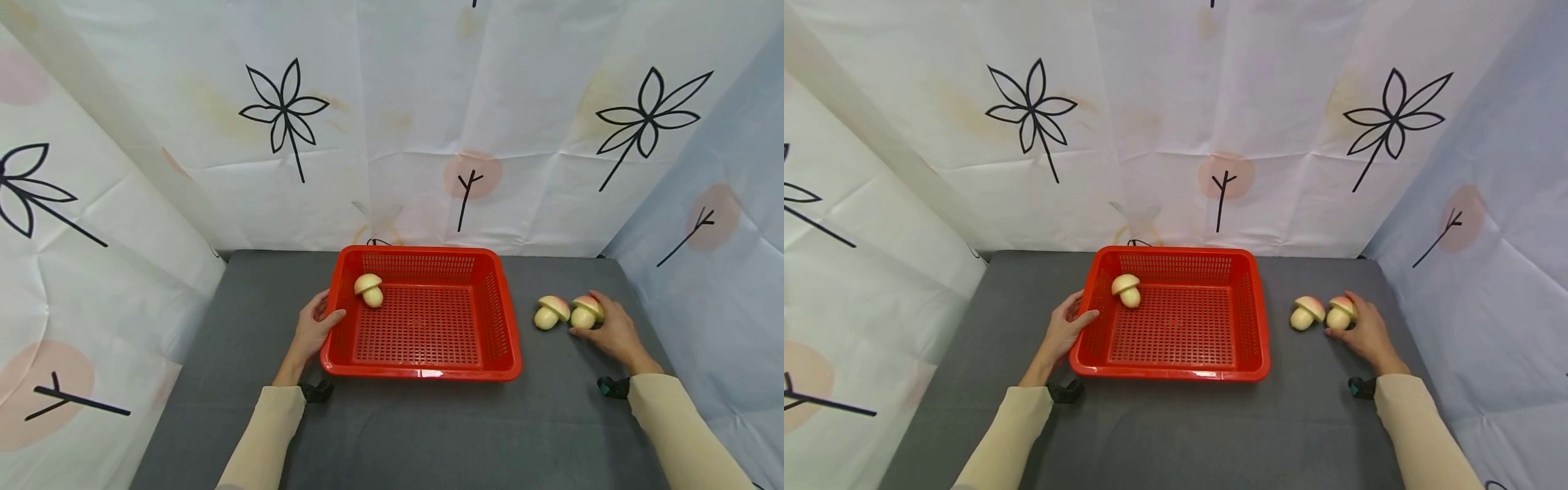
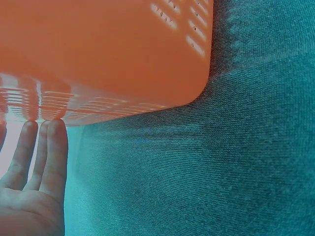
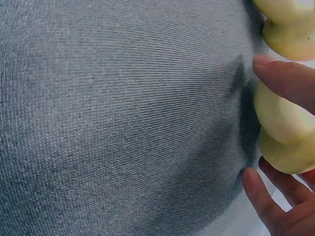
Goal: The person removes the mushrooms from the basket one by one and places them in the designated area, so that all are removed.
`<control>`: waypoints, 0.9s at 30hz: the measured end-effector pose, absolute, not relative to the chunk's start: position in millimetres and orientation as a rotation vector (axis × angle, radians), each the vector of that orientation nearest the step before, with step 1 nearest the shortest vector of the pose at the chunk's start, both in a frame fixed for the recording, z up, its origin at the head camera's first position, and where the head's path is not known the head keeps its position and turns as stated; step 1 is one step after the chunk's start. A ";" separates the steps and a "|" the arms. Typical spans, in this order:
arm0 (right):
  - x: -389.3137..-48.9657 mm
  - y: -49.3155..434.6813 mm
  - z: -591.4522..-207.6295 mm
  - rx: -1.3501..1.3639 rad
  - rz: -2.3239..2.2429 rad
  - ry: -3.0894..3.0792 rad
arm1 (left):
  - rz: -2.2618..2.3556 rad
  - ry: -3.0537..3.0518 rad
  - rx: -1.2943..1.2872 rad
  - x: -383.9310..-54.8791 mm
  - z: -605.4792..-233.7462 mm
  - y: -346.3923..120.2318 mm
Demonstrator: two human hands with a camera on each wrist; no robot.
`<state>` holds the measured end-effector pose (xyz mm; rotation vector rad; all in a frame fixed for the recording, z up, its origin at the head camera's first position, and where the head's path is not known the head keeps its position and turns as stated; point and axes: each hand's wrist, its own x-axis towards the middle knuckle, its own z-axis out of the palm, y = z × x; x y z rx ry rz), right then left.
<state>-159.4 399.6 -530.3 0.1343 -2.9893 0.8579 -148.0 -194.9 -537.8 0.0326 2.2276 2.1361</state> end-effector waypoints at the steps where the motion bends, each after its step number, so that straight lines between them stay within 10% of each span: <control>1: -159.6 399.3 -531.0 0.135 0.857 -2.985 | 2.138 2.227 0.031 -148.0 -538.1 -195.2; 27: -157.5 396.1 -534.3 0.070 0.887 -2.989 | 2.131 2.248 0.037 -147.3 -538.1 -194.1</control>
